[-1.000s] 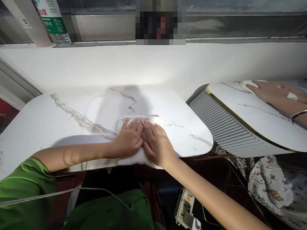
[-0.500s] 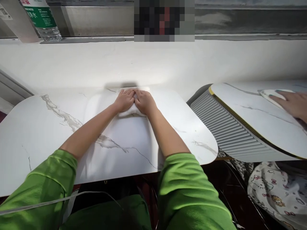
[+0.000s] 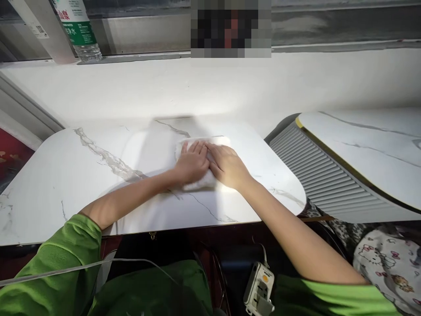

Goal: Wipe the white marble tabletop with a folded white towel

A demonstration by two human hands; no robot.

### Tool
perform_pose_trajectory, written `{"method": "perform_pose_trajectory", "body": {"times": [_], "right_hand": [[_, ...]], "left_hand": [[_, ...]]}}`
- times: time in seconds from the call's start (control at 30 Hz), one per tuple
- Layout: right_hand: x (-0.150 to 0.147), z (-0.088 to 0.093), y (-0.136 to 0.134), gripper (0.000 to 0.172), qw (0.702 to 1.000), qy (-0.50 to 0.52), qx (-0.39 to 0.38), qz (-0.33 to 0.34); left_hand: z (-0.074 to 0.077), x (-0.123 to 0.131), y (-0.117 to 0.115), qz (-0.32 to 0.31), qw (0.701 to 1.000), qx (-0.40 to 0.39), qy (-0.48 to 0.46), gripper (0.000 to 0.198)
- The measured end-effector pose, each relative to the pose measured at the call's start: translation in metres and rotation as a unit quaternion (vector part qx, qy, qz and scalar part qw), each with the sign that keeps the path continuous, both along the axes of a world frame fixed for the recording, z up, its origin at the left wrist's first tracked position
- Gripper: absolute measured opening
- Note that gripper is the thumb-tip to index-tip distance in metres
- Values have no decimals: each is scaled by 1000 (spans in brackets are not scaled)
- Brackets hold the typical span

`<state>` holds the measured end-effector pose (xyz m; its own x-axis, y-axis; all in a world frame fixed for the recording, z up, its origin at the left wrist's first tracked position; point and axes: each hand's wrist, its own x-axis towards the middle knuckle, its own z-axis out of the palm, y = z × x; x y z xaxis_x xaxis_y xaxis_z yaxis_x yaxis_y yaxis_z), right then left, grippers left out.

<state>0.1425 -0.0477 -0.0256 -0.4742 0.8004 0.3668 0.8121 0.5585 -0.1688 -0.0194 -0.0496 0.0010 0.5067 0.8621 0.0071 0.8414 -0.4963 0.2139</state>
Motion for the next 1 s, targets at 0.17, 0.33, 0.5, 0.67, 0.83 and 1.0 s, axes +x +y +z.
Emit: {"method": "perform_pose_trajectory", "body": {"times": [0.17,0.33,0.5,0.67,0.83,1.0], "right_hand": [[52,3,-66,54,1000,17,-6,-20],[94,2,-82,52,998,15,-8,-59],[108,4,-52,52,997,0,-19,-79],[105,10,-3,51,997,0,-43,-66],[98,9,52,53,997,-10,-36,-74],[92,4,109,54,998,-8,-28,-60]], "left_hand": [[-5,46,-59,-32,997,41,-48,56],[-10,87,-68,-43,993,82,-69,52],[-9,108,-38,-37,995,72,-57,50],[-11,113,7,-6,996,76,-54,49],[-11,107,55,13,995,71,-62,49],[-9,100,100,30,998,35,-47,51]]}}
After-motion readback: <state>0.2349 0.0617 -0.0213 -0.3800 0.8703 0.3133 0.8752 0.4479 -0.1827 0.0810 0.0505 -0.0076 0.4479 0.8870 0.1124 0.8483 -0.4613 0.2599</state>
